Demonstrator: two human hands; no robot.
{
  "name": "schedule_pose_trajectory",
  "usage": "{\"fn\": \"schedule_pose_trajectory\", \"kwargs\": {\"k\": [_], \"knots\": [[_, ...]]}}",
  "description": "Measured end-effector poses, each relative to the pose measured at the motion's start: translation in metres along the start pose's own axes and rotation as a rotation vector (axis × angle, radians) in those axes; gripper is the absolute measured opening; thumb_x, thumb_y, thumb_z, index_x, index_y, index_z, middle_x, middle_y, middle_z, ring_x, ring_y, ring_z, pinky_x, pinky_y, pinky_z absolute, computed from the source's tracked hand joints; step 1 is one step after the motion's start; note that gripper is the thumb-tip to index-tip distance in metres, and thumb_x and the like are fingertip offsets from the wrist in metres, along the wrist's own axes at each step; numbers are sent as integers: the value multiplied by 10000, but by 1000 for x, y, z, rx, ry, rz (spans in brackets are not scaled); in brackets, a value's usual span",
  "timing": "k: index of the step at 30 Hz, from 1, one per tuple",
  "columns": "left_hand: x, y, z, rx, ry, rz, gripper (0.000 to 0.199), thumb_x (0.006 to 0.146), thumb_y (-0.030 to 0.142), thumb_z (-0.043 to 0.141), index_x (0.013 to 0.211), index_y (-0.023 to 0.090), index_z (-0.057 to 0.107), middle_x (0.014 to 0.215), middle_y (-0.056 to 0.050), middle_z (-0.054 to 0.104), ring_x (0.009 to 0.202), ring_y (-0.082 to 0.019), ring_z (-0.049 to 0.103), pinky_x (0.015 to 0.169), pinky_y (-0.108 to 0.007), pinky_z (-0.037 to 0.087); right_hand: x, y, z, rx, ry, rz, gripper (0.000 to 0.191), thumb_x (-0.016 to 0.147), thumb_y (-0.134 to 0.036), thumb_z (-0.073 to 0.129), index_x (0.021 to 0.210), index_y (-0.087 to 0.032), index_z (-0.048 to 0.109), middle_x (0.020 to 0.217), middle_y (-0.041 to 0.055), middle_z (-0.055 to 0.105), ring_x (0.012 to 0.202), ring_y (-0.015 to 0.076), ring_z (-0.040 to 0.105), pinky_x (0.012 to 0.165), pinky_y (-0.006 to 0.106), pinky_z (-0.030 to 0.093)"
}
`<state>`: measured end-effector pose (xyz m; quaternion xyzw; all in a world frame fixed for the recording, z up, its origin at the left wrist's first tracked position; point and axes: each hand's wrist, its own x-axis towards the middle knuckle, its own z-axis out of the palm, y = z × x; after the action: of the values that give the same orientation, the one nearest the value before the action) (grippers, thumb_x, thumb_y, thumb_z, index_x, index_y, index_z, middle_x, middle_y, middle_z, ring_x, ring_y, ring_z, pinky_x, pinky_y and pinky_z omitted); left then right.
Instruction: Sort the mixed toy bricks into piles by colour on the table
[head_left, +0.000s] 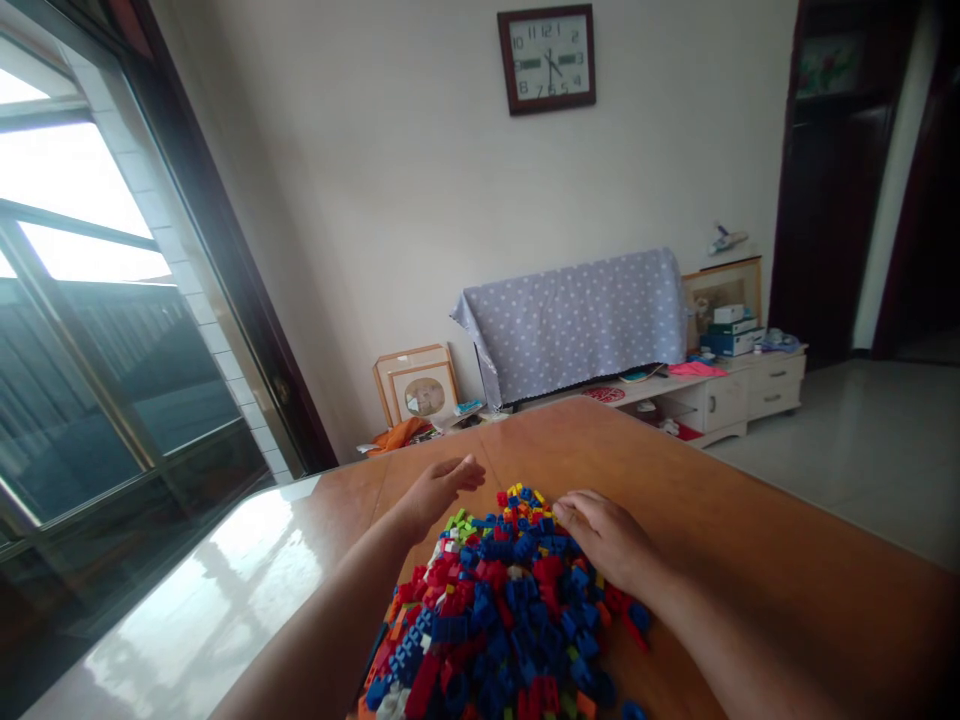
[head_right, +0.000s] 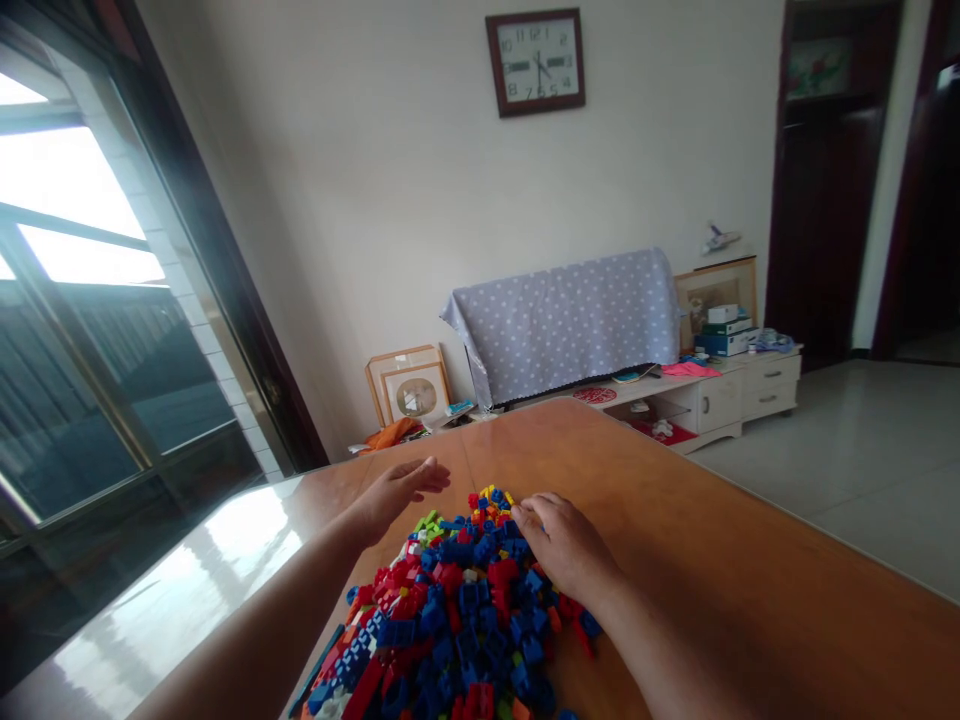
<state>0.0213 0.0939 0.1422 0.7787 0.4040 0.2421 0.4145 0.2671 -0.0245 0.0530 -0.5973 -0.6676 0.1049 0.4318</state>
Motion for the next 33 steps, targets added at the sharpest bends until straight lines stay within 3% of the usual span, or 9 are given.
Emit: {"fn": "schedule_pose_trajectory", "kwargs": {"k": [4, 10, 12, 16, 18, 21, 28, 33], "knots": [[40, -32, 5, 170, 9, -158, 828, 798, 824, 345, 1098, 119, 661, 1131, -150, 683, 960, -235, 627, 770, -313, 463, 1, 3, 2, -21, 18, 23, 442, 982, -515, 354, 939, -235, 693, 981, 63, 696, 953, 216, 622, 865, 315, 455], [98, -45, 41, 288, -74, -116, 790, 770, 823, 407, 1038, 129, 674, 1063, -106, 686, 915, -225, 606, 793, -308, 461, -1, 6, 4, -62, -46, 84, 483, 921, -573, 461, 1178, -218, 665, 1197, 105, 663, 1116, 256, 599, 978, 357, 436], [112, -44, 57, 323, -120, -84, 730, 801, 777, 426, 1073, 146, 673, 1064, -84, 690, 918, -219, 608, 812, -303, 463, -3, 5, 3, -45, -134, 91, 612, 877, -643, 499, 1326, -239, 593, 1375, 110, 570, 1261, 290, 520, 1059, 399, 390], [130, -41, 90, 407, -221, -15, 542, 869, 628, 449, 977, 169, 716, 986, -60, 711, 917, -207, 615, 836, -281, 467, -7, 6, 7, 12, -349, 120, 979, 747, -756, 589, 1549, -282, 290, 1632, 79, 211, 1490, 365, 159, 1187, 509, 195], [135, -42, 102, 459, -257, 16, 414, 851, 536, 517, 869, 184, 733, 922, -47, 712, 924, -204, 610, 860, -271, 461, -8, 8, 11, 44, -398, 141, 1100, 700, -769, 628, 1575, -269, 188, 1643, 90, 164, 1503, 374, 78, 1197, 527, 153], [136, -43, 110, 522, -278, 35, 261, 782, 408, 609, 841, 190, 739, 889, -35, 701, 917, -199, 599, 852, -263, 459, -7, 9, 15, 78, -393, 159, 1130, 690, -764, 642, 1577, -245, 173, 1617, 127, 234, 1499, 376, 100, 1187, 537, 171], [112, -34, 103, 527, -375, 11, 206, 724, 314, 581, 813, 179, 710, 789, 1, 676, 735, -146, 574, 625, -215, 444, -5, 7, 16, 108, -285, 76, 802, 756, -621, 676, 1423, -231, 461, 1409, 138, 519, 1336, 338, 437, 1106, 462, 333], [87, -20, 100, 530, -399, 14, 197, 705, 304, 583, 808, 189, 704, 795, 2, 673, 735, -146, 567, 601, -209, 427, -7, 8, 15, 115, -273, 72, 680, 785, -541, 670, 1368, -228, 516, 1361, 125, 562, 1255, 307, 514, 1052, 417, 385]]}}
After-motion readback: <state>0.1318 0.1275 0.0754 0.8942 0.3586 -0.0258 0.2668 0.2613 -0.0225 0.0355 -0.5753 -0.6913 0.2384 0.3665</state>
